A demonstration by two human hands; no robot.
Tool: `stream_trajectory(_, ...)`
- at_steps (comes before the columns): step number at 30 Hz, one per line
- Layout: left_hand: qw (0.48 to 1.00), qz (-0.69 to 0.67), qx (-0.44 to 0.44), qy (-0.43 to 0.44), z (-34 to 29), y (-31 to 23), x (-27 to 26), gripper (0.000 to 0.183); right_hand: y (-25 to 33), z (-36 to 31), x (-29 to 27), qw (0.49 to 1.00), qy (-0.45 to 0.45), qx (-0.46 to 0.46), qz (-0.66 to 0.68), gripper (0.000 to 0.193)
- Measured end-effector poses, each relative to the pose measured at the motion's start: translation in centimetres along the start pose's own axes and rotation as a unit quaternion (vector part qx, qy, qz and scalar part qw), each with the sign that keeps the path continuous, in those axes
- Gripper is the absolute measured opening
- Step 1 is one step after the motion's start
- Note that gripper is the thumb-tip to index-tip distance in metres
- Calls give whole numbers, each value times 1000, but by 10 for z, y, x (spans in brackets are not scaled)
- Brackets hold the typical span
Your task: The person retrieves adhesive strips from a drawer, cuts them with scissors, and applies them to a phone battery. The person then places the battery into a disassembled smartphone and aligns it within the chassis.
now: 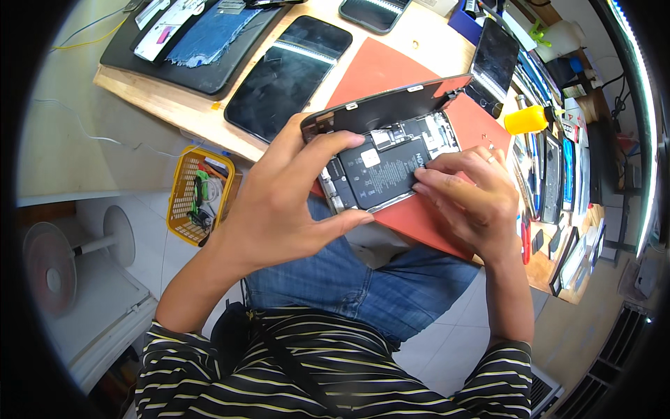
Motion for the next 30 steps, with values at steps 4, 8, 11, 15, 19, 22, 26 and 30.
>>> stream_trajectory(4, 1000, -7, 0, -28, 3, 5, 2, 42, 7, 10, -1, 999, -11, -21, -32, 26)
stream_trajectory(8, 998, 18, 39, -55, 7, 13, 1, 32, 22, 15, 1, 997, 61, -10, -48, 39)
stream_trajectory(11, 996, 31, 48, -62, 7, 15, 3, 32, 35, 16, 6, 989, 123, 2, -79, 50)
stream_trajectory(15, 997, 40, 56, -16, 6, 15, 4, 30, 45, 13, 6, 980, 172, 31, -92, 60)
stream_trajectory(19, 998, 42, 50, 17, 7, 18, 3, 35, 44, 12, 5, 980, 179, 44, -79, 63)
stream_trajectory(22, 995, 76, 57, 36, 5, 17, 2, 41, 41, 10, 7, 983, 163, 53, -61, 61)
stream_trajectory(26, 994, 91, 49, 23, 4, 13, 6, 41, 40, 9, 8, 987, 144, 63, -37, 56)
stream_trajectory(30, 993, 106, 55, 7, 6, 11, 8, 42, 38, 13, 6, 991, 114, 56, -29, 56)
Point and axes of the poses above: each hand's wrist, its own z-axis towards the middle knuckle, its own x-axis out of the palm, y = z × x, the point moved 1 cm from there along z, towards the middle knuckle, and after that the axes turned 5 degrees about z, right-handed, at the moved point
